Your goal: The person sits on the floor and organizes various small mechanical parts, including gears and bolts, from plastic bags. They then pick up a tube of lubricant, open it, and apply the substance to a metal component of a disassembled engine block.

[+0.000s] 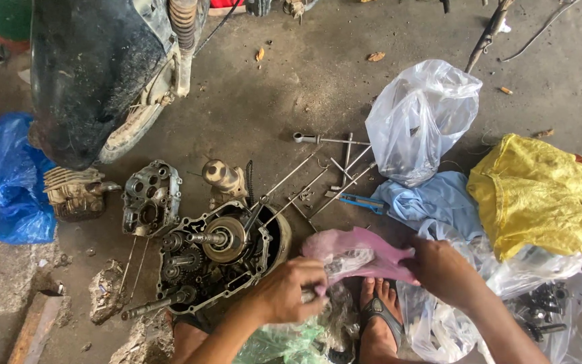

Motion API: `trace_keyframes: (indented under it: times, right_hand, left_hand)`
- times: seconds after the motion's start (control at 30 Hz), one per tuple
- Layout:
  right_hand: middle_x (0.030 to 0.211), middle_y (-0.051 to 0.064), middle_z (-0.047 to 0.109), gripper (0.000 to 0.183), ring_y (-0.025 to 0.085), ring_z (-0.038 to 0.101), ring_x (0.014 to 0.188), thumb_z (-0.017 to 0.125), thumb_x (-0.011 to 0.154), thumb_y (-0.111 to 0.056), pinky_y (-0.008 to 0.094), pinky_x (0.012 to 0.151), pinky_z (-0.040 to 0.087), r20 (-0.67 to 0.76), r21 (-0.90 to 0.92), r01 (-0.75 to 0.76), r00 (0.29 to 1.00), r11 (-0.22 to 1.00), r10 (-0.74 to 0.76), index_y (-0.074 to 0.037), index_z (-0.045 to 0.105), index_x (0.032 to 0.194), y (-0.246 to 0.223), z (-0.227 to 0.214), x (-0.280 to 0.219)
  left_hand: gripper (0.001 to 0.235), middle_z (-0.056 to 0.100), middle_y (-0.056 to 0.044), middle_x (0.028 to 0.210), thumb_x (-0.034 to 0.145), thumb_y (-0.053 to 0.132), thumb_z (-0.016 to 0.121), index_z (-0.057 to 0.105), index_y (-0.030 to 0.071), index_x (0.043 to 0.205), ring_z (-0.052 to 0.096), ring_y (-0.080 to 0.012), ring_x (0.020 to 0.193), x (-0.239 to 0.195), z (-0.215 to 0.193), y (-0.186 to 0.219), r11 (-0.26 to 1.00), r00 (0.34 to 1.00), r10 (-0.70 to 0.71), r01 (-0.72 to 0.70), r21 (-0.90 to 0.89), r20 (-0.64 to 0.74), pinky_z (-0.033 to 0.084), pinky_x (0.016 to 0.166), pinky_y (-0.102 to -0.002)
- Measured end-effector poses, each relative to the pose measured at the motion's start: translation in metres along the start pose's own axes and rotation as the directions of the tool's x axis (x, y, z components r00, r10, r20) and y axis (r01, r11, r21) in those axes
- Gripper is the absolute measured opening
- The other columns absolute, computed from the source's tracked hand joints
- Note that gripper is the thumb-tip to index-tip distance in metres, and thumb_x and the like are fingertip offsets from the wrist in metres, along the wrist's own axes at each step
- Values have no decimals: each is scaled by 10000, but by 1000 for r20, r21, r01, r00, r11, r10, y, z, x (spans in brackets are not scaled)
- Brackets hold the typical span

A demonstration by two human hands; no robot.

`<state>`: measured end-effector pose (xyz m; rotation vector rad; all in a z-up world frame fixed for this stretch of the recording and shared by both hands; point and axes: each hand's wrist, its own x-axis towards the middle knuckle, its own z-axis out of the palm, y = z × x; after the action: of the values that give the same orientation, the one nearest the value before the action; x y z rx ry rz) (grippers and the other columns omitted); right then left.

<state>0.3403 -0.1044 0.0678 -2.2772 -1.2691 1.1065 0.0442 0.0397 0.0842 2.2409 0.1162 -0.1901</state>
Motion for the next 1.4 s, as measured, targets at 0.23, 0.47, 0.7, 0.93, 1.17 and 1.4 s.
trace_keyframes:
  times: [0.23, 0.47, 0.7, 0.93, 1.17, 1.4]
  right_hand:
    - [900, 136, 735, 256, 320, 739, 875, 715, 829, -217, 437, 773, 583, 147, -314, 285, 957, 905, -250, -103, 676, 1055, 102, 69, 1]
    - [1248, 179, 632, 438, 323, 694, 948, 611, 811, -64, 392, 776, 586, 154, -13, 600, 792, 800, -591, -66, 665, 1246, -34, 24, -24]
    - [1333, 109, 602, 242, 336, 611, 1157, 716, 790, -263, 435, 873, 548, -106, -248, 898, 348, 364, -932, -164, 753, 1007, -70, 33, 31]
    - [985, 149, 680, 123, 303, 693, 905, 710, 895, -122, 396, 778, 571, -74, 300, 577, 808, 759, -585, -39, 705, 986, -26, 95, 66]
    - [861, 154, 746, 159, 274, 710, 727, 734, 851, -156, 398, 689, 565, 226, 210, 519, 799, 828, -558, -29, 725, 947, 17, 149, 96]
    - [787, 167, 730, 186, 142, 582, 737, 737, 865, -129, 374, 661, 522, 464, 427, 290, 743, 857, -483, 21, 760, 973, 49, 164, 119]
  left_hand:
    - [224, 709, -90, 1115, 888, 94, 760, 538, 86, 913, 649, -206, 1135, 37, 59, -10, 663, 761, -299, -268, -699, -576, 500, 1033, -366]
    - [423, 657, -82, 1265, 911, 65, 675, 574, 135, 1315, 713, -198, 1123, 64, 100, -31, 625, 574, -586, -129, -770, -572, 601, 1007, -342]
    - [301, 742, -181, 1000, 952, 13, 686, 572, 53, 1227, 740, -341, 976, 67, 108, -44, 912, 720, -401, 256, -320, -567, 571, 811, -445]
    - [756, 527, -213, 1344, 798, -39, 756, 360, 69, 1433, 704, -330, 1082, 62, 80, -23, 844, 603, -465, 82, -529, -648, 587, 856, -410]
    - [845, 592, -229, 1265, 747, -50, 808, 366, 52, 1461, 664, -385, 1090, 43, 83, -34, 971, 712, -223, 224, -86, -665, 544, 921, -457]
    - [552, 612, -141, 1228, 770, -53, 772, 558, 81, 1261, 679, -333, 1119, 42, 86, -35, 991, 683, -119, 128, -41, -720, 592, 920, -394]
